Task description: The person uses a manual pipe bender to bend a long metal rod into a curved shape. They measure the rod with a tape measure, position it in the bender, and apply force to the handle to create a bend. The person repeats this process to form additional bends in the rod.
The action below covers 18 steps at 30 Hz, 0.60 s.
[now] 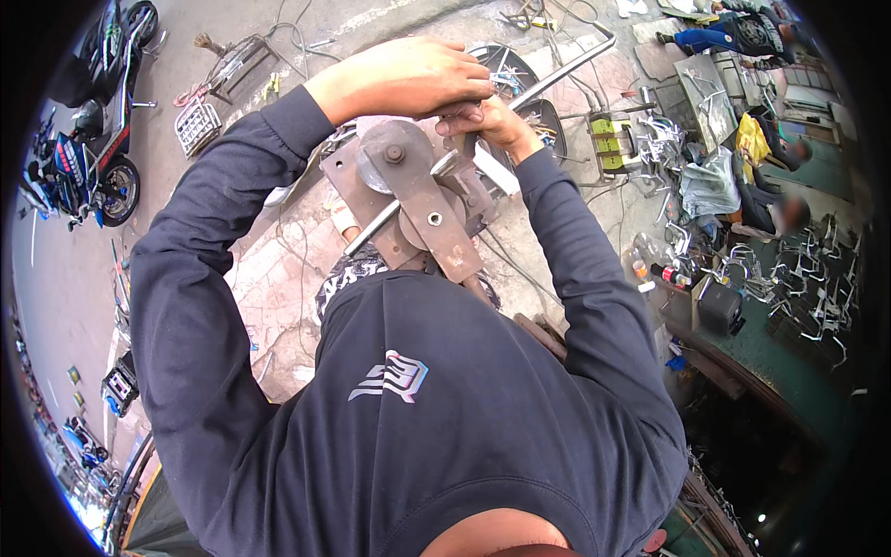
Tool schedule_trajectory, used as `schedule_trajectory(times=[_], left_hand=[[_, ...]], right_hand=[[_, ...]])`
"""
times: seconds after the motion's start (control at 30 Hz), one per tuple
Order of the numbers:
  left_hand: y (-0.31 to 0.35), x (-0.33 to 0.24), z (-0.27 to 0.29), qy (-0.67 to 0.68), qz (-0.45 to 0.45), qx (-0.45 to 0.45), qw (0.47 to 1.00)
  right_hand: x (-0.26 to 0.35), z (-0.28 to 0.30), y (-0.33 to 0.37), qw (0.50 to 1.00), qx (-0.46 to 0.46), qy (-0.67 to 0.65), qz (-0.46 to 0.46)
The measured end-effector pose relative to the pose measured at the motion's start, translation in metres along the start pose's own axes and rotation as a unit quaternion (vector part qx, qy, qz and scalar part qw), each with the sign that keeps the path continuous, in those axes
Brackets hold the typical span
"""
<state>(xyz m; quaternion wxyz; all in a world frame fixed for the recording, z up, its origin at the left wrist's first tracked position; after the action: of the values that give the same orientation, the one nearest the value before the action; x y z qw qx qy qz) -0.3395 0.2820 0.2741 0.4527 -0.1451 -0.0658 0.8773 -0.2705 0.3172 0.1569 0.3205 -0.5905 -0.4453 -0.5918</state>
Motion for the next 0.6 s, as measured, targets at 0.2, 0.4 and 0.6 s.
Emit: schedule_trajectory(times=[0.2, 0.4, 0.6], left_hand=[[-0.001, 0.002, 0.003, -0.024, 0.166, -0.033, 0.985], [0.014, -0.004, 0.013, -0.102, 0.373, -0.118, 0.915], [0.051, -0.006, 0.003, 0.013, 0.428, -0.142, 0.892]], right_hand=[[0.017, -0.009, 0.004, 0.998, -0.029, -0.010, 0.047], [0.016, -0.010, -0.005, 0.996, -0.077, -0.010, 0.039], [0.008, -0.003, -0.014, 0.995, -0.060, -0.046, 0.066]])
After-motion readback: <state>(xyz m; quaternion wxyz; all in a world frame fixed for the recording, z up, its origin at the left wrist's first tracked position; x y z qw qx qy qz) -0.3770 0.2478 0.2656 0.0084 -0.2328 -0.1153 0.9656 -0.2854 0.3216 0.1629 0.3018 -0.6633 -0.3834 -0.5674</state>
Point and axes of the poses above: each hand's wrist, its own y-axis away from the middle knuckle, its own z-axis out of the back of the hand, x = y × z, the point moved 8 cm from there along -y, towards the middle knuckle, and after that the axes turned 3 degrees about y, right-handed, at the moved point
